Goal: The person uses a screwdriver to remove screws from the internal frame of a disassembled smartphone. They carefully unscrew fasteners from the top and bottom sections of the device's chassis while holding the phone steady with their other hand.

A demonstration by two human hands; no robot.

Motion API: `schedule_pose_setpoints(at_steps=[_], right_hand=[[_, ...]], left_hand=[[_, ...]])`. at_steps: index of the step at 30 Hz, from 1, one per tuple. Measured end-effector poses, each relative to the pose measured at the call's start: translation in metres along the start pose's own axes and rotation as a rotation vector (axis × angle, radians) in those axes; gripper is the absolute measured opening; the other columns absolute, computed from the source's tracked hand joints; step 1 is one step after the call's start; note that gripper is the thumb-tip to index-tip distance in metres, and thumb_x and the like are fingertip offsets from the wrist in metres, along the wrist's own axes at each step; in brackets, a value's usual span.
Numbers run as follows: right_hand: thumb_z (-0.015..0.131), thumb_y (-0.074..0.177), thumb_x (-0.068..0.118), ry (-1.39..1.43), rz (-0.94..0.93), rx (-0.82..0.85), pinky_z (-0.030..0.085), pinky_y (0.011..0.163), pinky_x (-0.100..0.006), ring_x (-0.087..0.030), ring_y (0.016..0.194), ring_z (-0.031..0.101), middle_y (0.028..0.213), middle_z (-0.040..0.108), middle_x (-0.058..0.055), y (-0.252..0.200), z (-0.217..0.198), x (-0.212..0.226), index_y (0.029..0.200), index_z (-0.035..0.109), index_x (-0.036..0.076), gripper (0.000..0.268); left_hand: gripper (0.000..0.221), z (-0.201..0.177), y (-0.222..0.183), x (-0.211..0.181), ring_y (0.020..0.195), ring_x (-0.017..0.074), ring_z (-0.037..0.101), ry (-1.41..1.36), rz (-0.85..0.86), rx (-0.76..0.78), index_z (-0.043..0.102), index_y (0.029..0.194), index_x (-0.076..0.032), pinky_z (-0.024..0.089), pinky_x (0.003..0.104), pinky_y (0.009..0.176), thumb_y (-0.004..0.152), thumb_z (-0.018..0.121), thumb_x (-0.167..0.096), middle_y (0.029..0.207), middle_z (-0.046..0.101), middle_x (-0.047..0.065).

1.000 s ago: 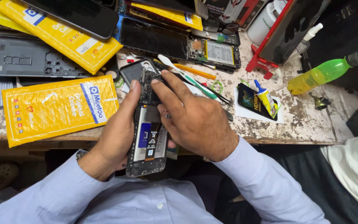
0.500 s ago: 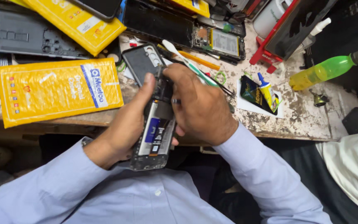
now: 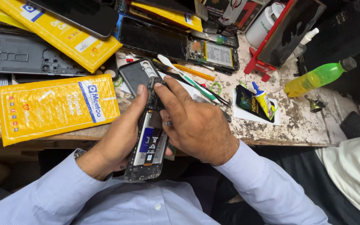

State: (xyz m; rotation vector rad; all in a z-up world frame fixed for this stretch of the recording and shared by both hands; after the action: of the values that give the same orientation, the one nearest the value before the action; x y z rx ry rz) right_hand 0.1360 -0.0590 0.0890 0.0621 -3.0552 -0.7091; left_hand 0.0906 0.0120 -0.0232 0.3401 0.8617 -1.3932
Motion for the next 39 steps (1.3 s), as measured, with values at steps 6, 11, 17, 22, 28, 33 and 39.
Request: schedule_pose_setpoints(at_steps=[6,11,17,22,28,33,39], right_hand=[[0.072,0.091,0.013,-0.079,-0.025,0.03,0.056,0.06,-0.038,-0.027,0.069,0.072,0.139,0.058,-0.035,-0.005,0.015,0.003,0.147,0.045,-0.002,0.064],[0.077,0.079,0.021,-0.078,-0.005,0.097,0.056,0.054,-0.039,-0.028,0.06,0.07,0.14,0.054,-0.042,-0.006,0.024,0.005,0.146,0.043,-0.004,0.079],[0.077,0.092,0.009,0.345,0.162,-0.178,0.062,0.069,-0.03,-0.028,0.1,0.073,0.14,0.059,-0.026,-0.009,-0.009,-0.012,0.141,0.044,0.002,0.059],[0.073,0.092,0.007,1.192,0.834,-0.281,0.059,0.062,-0.027,-0.008,0.08,0.067,0.11,0.072,-0.009,-0.035,0.033,-0.044,0.121,0.059,0.001,0.033],[0.076,0.089,0.006,1.265,0.935,-0.308,0.056,0.056,-0.023,-0.002,0.053,0.051,0.063,0.049,0.007,-0.041,0.038,-0.036,0.115,0.064,0.001,0.029],[0.077,0.091,0.006,1.214,0.913,-0.295,0.045,0.054,-0.019,0.001,0.055,0.041,0.063,0.044,0.008,-0.037,0.035,-0.032,0.115,0.065,0.001,0.028],[0.065,0.095,0.007,1.592,1.001,-0.269,0.043,0.052,-0.022,-0.006,0.057,0.051,0.072,0.059,0.001,-0.034,0.048,-0.034,0.115,0.06,0.0,0.022]], left_hand=[[0.084,-0.01,0.002,0.01,0.057,0.0213,0.071,0.094,-0.091,-0.078,0.064,0.116,-0.001,0.063,0.034,0.051,0.091,0.031,-0.074,0.078,0.07,0.014],[0.088,-0.016,0.004,0.014,0.053,0.0212,0.069,0.147,-0.073,-0.122,0.07,0.109,0.001,0.059,0.032,0.047,0.09,0.03,-0.076,0.074,0.072,0.015],[0.072,-0.009,0.0,-0.006,0.078,0.0238,0.073,-0.095,0.113,0.039,0.057,0.14,-0.009,0.064,0.037,0.065,0.102,0.026,-0.063,0.108,0.074,0.015],[0.083,-0.001,-0.009,-0.026,0.089,0.0275,0.073,-0.154,0.229,0.204,0.054,0.143,-0.002,0.064,0.039,0.077,0.104,0.015,-0.064,0.119,0.07,0.017],[0.073,0.0,-0.016,-0.021,0.098,0.0264,0.072,-0.05,0.301,0.171,0.053,0.142,0.0,0.062,0.039,0.085,0.102,0.034,-0.058,0.119,0.069,0.018],[0.059,-0.014,-0.016,-0.02,0.104,0.0254,0.067,0.224,0.34,0.009,0.057,0.137,0.006,0.058,0.039,0.087,0.093,0.065,-0.032,0.122,0.066,0.021],[0.082,-0.011,-0.008,-0.013,0.097,0.0292,0.074,-0.004,0.27,0.173,0.059,0.132,0.01,0.062,0.042,0.089,0.101,0.039,-0.063,0.112,0.07,0.025]])
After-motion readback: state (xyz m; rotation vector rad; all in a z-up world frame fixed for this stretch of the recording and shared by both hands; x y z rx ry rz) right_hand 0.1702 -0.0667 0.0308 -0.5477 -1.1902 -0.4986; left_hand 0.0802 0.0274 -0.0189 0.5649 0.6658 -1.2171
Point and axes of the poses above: each hand's wrist, its own y-axis towards the middle knuckle, its own z-axis out of the palm, x = y × z, the point moved 8 cm from there along y, towards the middle knuckle
